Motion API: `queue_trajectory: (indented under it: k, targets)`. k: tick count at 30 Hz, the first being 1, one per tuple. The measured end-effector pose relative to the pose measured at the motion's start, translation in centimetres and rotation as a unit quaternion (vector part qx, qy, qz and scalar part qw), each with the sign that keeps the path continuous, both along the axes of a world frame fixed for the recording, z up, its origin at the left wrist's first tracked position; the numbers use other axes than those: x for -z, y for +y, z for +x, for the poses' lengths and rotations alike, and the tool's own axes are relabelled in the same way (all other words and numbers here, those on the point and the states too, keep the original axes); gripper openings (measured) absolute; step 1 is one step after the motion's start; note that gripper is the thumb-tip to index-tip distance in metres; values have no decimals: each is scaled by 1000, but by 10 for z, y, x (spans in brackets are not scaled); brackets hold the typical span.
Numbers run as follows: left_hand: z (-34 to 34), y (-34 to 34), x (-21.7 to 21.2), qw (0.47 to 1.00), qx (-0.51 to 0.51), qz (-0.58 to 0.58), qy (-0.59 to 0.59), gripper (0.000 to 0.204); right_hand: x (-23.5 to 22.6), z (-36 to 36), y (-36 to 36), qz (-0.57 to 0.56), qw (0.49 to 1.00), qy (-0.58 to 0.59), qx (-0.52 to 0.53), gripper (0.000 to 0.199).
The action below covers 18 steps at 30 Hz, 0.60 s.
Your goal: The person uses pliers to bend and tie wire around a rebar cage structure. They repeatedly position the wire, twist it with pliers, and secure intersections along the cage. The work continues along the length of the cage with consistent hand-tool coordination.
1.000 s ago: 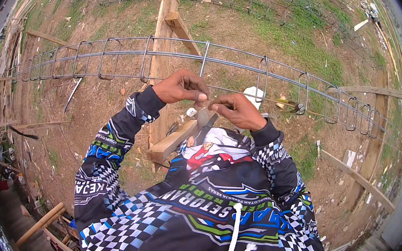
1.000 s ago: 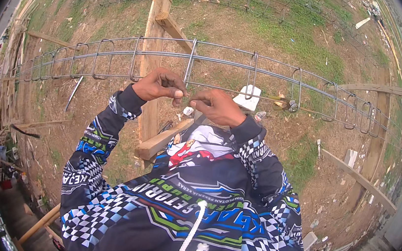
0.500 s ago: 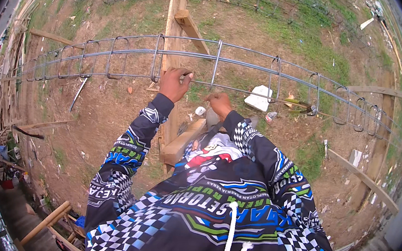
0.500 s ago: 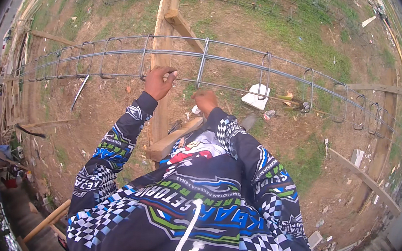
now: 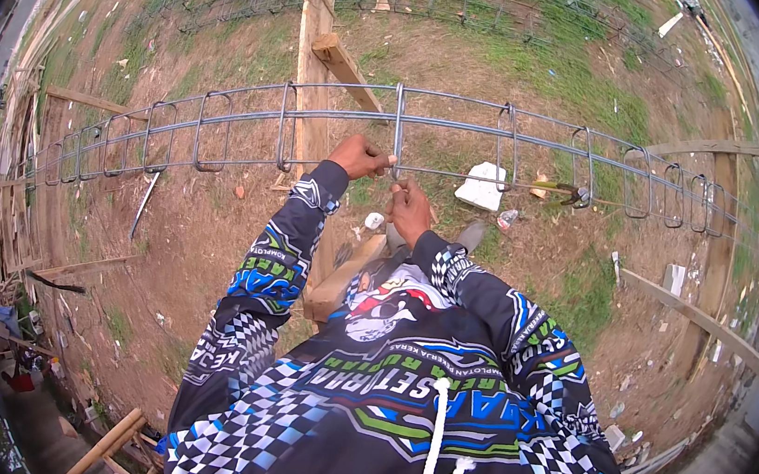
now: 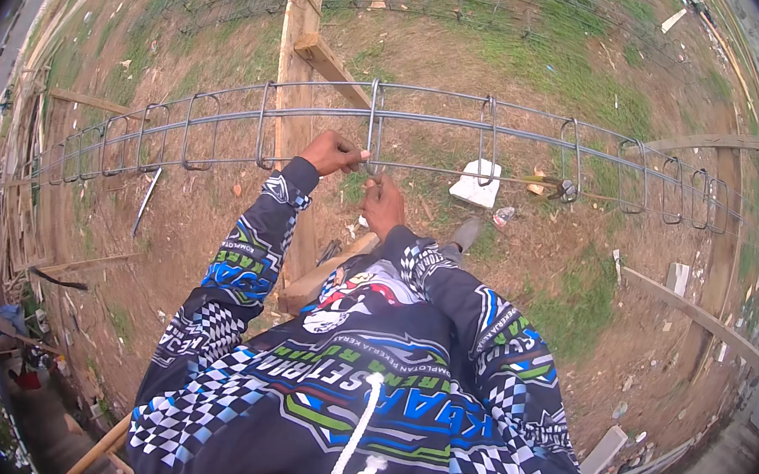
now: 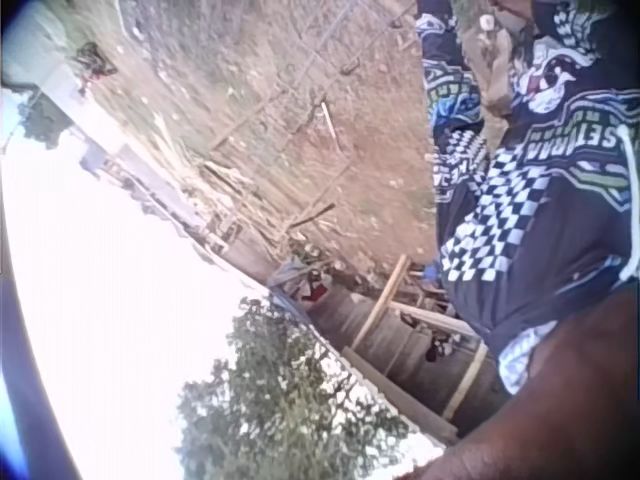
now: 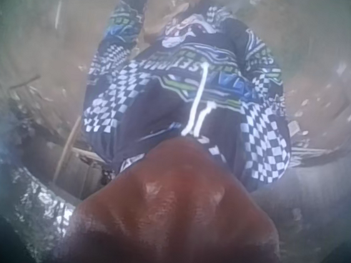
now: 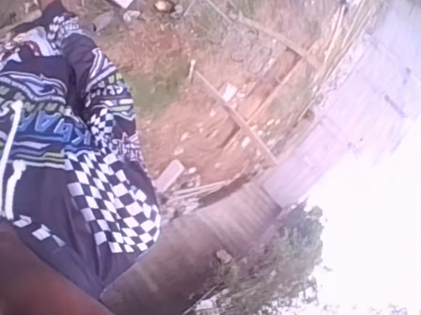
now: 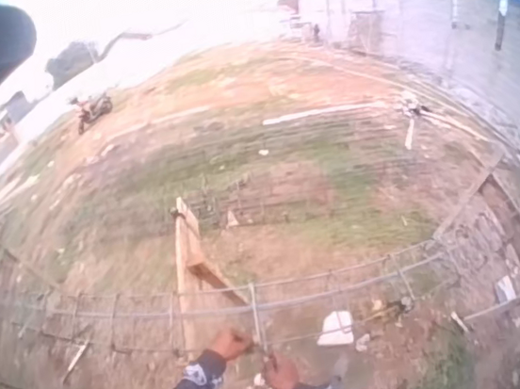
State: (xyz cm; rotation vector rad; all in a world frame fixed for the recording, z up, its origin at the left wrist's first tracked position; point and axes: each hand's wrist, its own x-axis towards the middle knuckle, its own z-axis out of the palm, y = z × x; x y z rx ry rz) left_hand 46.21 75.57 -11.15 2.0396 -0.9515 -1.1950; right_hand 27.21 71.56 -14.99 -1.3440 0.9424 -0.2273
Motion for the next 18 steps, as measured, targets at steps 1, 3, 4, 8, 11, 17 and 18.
queue_trajectory:
  k: [1, 3, 4, 8, 11, 17, 18]
  targets:
    - [0, 0, -1, 1000, -6, -10, 24, 38, -2, 0, 0, 11, 1000, -6, 1, 26]
    - [0, -2, -7, 998, -13, -15, 56, 36, -11, 2, -3, 26, 1000, -2, -6, 28]
    - [-1, -3, -11, 998, -14, -9, 64, 34, -16, 4, -5, 31, 999, 9, -13, 29]
    - [2, -5, -12, 997, 4, -1, 71, 34, -16, 10, -13, 3, 998, 17, -55, 33]
    - [2, -1, -10, 997, 20, -34, 70, 36, -17, 10, -11, 13, 999, -1, -45, 34]
    - [-1, -5, -16, 996, 16, -49, 68, 37, -3, 14, -9, -36, 999, -1, -40, 38]
    - [-1, -5, -13, 997, 12, -50, 62, 37, -5, 15, -9, -38, 999, 9, -38, 38]
